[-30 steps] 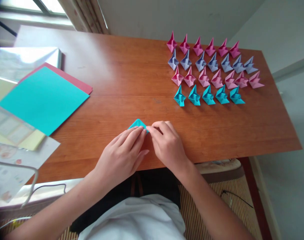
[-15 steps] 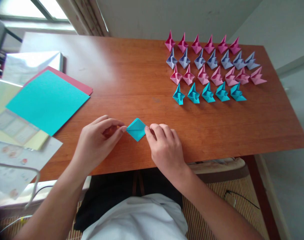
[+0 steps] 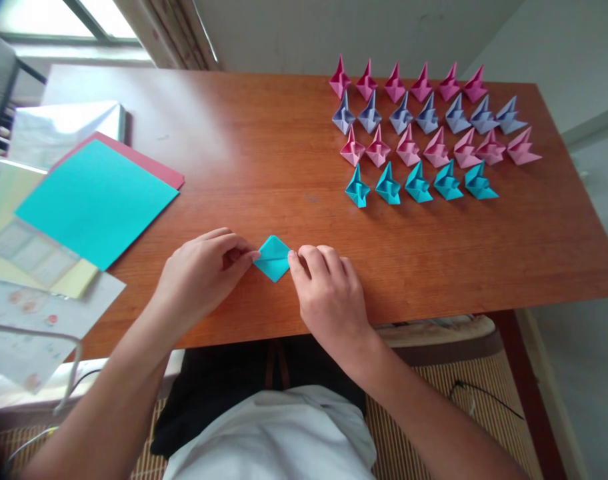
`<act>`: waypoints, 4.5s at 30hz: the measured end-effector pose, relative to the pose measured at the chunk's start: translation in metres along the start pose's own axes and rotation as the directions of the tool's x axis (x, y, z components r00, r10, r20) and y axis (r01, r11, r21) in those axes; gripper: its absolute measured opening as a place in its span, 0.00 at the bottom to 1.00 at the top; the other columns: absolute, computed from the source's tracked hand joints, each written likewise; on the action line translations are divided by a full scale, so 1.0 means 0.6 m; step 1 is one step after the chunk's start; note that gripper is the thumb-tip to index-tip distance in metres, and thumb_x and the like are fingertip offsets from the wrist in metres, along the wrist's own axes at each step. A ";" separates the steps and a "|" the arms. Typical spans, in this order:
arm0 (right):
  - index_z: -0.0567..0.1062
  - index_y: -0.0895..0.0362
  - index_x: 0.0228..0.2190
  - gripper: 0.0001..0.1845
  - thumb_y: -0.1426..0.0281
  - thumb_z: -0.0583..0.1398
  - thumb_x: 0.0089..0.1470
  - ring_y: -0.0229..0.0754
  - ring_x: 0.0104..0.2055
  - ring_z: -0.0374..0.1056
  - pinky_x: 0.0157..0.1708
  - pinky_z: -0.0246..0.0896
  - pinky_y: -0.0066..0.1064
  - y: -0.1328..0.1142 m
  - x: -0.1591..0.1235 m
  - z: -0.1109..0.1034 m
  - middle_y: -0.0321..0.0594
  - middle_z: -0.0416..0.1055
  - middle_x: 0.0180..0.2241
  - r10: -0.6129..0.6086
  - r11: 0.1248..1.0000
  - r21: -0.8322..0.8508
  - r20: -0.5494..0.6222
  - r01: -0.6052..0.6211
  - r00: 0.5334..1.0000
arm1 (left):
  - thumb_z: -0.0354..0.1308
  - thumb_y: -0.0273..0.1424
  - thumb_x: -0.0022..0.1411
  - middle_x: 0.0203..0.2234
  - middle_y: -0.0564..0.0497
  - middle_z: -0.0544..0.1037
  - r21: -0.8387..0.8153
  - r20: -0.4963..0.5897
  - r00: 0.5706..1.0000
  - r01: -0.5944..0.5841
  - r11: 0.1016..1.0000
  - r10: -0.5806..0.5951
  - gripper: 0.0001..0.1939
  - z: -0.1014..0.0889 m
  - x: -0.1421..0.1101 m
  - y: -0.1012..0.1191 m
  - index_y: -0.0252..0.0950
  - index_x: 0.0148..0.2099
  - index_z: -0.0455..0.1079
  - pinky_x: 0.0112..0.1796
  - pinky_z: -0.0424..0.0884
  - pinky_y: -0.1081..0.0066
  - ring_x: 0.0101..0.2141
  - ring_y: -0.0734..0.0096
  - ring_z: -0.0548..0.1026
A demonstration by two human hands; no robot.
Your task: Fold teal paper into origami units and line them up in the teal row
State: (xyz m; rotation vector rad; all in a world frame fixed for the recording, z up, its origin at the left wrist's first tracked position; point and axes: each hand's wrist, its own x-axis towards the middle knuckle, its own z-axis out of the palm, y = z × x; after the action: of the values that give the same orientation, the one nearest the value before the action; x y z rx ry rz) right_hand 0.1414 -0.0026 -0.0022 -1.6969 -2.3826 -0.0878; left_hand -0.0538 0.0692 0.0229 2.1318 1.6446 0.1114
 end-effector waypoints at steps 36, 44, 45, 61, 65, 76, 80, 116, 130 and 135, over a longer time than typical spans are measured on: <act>0.76 0.57 0.55 0.18 0.74 0.56 0.67 0.49 0.49 0.66 0.43 0.62 0.39 0.002 -0.001 0.005 0.46 0.76 0.47 -0.003 1.000 -0.018 -0.036 0.002 0.999 | 0.52 0.31 0.72 0.39 0.44 0.78 0.277 -0.276 0.929 -0.170 0.946 0.248 0.10 0.039 -0.034 0.003 0.36 0.43 0.74 0.40 0.70 0.59 0.41 0.54 0.75; 0.77 0.57 0.54 0.16 0.72 0.56 0.68 0.48 0.48 0.67 0.44 0.62 0.39 0.001 -0.001 0.004 0.46 0.76 0.46 -0.001 1.000 -0.014 -0.032 0.000 0.999 | 0.54 0.32 0.71 0.64 0.30 0.68 0.287 -0.246 0.854 -0.389 0.875 0.460 0.27 0.091 -0.104 0.047 0.20 0.66 0.63 0.65 0.61 0.54 0.64 0.46 0.65; 0.77 0.57 0.54 0.16 0.72 0.57 0.68 0.48 0.48 0.67 0.44 0.62 0.39 0.002 -0.001 0.004 0.46 0.76 0.46 0.000 1.000 -0.014 -0.031 0.000 1.000 | 0.54 0.36 0.71 0.65 0.30 0.66 0.288 -0.222 0.871 -0.372 0.883 0.439 0.30 0.094 -0.103 0.051 0.19 0.67 0.61 0.65 0.60 0.53 0.65 0.44 0.64; 0.81 0.56 0.44 0.13 0.75 0.57 0.65 0.47 0.45 0.69 0.46 0.65 0.37 0.034 0.032 0.004 0.43 0.76 0.40 0.046 0.945 0.324 0.020 -0.050 0.999 | 0.48 0.50 0.72 0.68 0.26 0.62 0.346 -0.163 0.900 -0.330 0.878 0.403 0.42 0.105 -0.091 0.052 0.14 0.69 0.57 0.65 0.63 0.52 0.67 0.40 0.63; 0.80 0.54 0.38 0.06 0.69 0.61 0.64 0.41 0.37 0.70 0.39 0.63 0.33 0.045 0.090 0.010 0.38 0.76 0.36 0.123 0.870 0.460 0.151 -0.180 0.981 | 0.45 0.56 0.70 0.68 0.26 0.62 0.351 -0.157 0.900 -0.333 0.875 0.406 0.47 0.102 -0.094 0.054 0.14 0.69 0.59 0.65 0.62 0.51 0.66 0.39 0.64; 0.76 0.52 0.31 0.09 0.61 0.64 0.61 0.39 0.34 0.68 0.28 0.46 0.31 0.041 0.144 0.004 0.32 0.76 0.33 0.163 0.910 0.316 0.325 -0.269 0.931 | 0.49 0.50 0.71 0.68 0.29 0.63 0.312 -0.178 0.904 -0.323 0.893 0.389 0.41 0.099 -0.103 0.053 0.17 0.69 0.60 0.65 0.60 0.51 0.66 0.41 0.64; 0.76 0.52 0.31 0.10 0.61 0.63 0.62 0.39 0.35 0.69 0.28 0.45 0.31 0.040 0.140 0.006 0.33 0.75 0.34 0.163 0.915 0.307 0.313 -0.262 0.936 | 0.51 0.44 0.72 0.67 0.32 0.64 0.286 -0.166 0.908 -0.329 0.900 0.384 0.35 0.092 -0.121 0.053 0.20 0.68 0.62 0.66 0.58 0.50 0.66 0.43 0.65; 0.75 0.52 0.32 0.09 0.62 0.62 0.63 0.40 0.34 0.68 0.28 0.46 0.31 0.037 0.133 0.010 0.35 0.73 0.33 0.164 0.920 0.300 0.290 -0.253 0.943 | 0.51 0.50 0.70 0.66 0.27 0.65 0.241 -0.136 0.917 -0.336 0.910 0.375 0.40 0.085 -0.113 0.054 0.22 0.70 0.59 0.63 0.61 0.46 0.65 0.36 0.65; 0.75 0.52 0.32 0.10 0.61 0.61 0.64 0.39 0.33 0.66 0.28 0.45 0.32 0.038 0.129 0.012 0.35 0.73 0.33 0.142 0.925 0.309 0.254 -0.220 0.957 | 0.57 0.57 0.63 0.72 0.40 0.56 0.318 0.027 0.936 -0.341 0.885 0.351 0.49 0.078 -0.110 0.077 0.33 0.75 0.53 0.63 0.62 0.41 0.66 0.26 0.60; 0.76 0.54 0.32 0.12 0.64 0.59 0.66 0.39 0.35 0.68 0.34 0.56 0.31 0.047 0.115 0.015 0.36 0.73 0.32 0.106 0.873 0.455 0.173 -0.174 0.979 | 0.57 0.54 0.65 0.71 0.35 0.59 0.317 0.006 0.927 -0.357 0.879 0.374 0.45 0.070 -0.104 0.072 0.31 0.73 0.56 0.62 0.64 0.43 0.65 0.30 0.63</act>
State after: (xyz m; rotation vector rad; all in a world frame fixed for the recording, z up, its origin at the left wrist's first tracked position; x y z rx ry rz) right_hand 0.1452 0.0721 0.0010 -1.6650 -2.1237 0.6058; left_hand -0.0191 -0.0100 0.0149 2.6905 1.3360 0.0248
